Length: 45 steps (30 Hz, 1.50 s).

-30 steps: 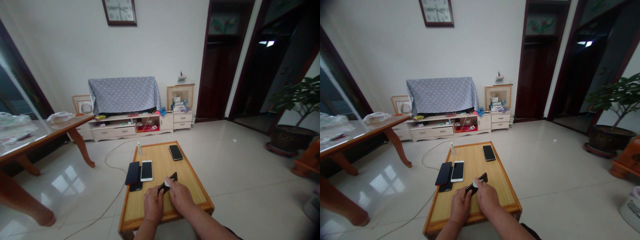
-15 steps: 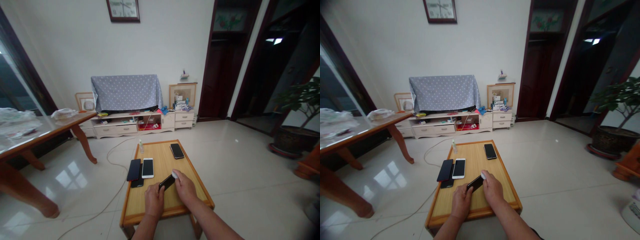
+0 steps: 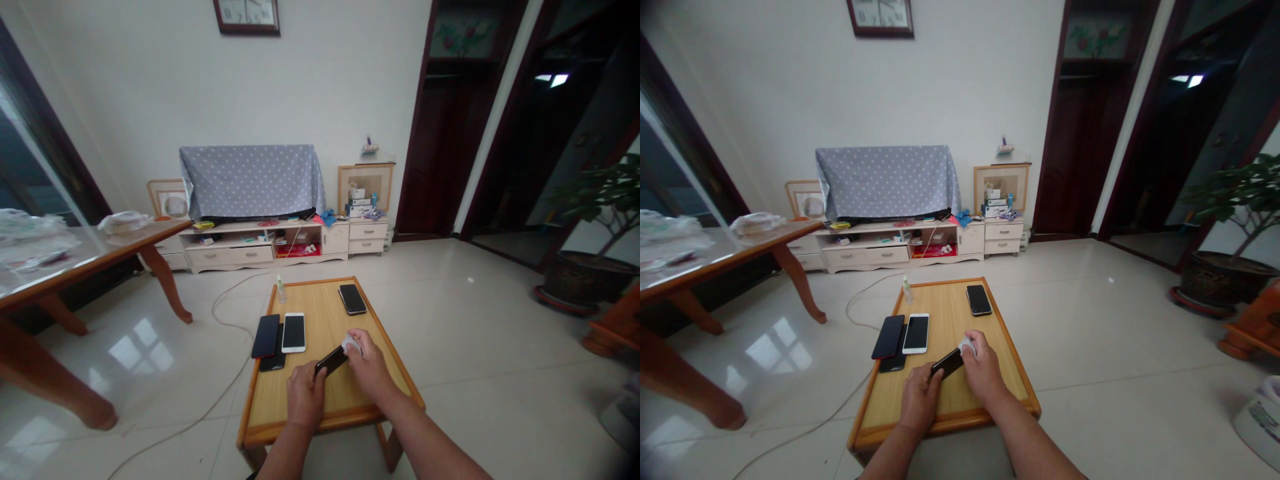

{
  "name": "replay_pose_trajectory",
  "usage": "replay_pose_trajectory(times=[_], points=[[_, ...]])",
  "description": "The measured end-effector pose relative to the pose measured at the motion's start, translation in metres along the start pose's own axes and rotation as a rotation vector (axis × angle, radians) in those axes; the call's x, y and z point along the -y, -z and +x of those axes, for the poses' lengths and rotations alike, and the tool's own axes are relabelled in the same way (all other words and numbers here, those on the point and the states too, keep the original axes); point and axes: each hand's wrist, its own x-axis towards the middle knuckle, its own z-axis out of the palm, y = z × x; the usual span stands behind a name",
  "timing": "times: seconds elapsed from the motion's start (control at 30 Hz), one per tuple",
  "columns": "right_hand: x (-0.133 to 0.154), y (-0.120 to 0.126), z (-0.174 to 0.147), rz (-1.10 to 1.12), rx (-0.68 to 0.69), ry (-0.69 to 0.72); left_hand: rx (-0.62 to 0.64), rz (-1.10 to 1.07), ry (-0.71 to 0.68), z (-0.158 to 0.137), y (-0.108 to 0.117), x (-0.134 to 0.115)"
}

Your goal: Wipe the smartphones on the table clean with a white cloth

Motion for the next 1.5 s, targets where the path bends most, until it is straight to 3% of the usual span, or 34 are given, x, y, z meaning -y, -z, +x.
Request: replay_pose_trajectory(times=[0.13, 0.23, 0.4, 0.57, 0.93, 1.37, 1.5], points=[[0.001, 0.005, 0.006, 0.283, 0.123, -0.243, 0.003, -0.007, -0.002, 0.0, -0.001, 0.0], [-0.001, 0.013, 0.008, 0.328, 0.151, -0.3, -0.003, -0.008, 0.001, 0.0, -0.002, 0.0], [-0.001, 0.02, 0.013, 0.356, 0.084, -0.307, -0.01, -0.004, 0.006, 0.001, -0.003, 0.0], [-0.007, 0.01, 0.02, 0.338, -0.06, -0.3, -0.018, 0.004, 0.003, 0.001, -0.003, 0.0], [-0.033, -0.002, 0.031, -0.004, -0.256, -0.164, -0.011, 0.01, -0.028, 0.001, -0.002, 0.0], [-0.045, -0.007, 0.04, -0.001, -0.268, -0.227, 0.006, 0.001, -0.039, 0.002, -0.005, 0.001], [-0.043, -0.003, 0.042, 0.001, -0.177, -0.201, 0.004, 0.001, -0.04, 0.003, -0.006, 0.002]])
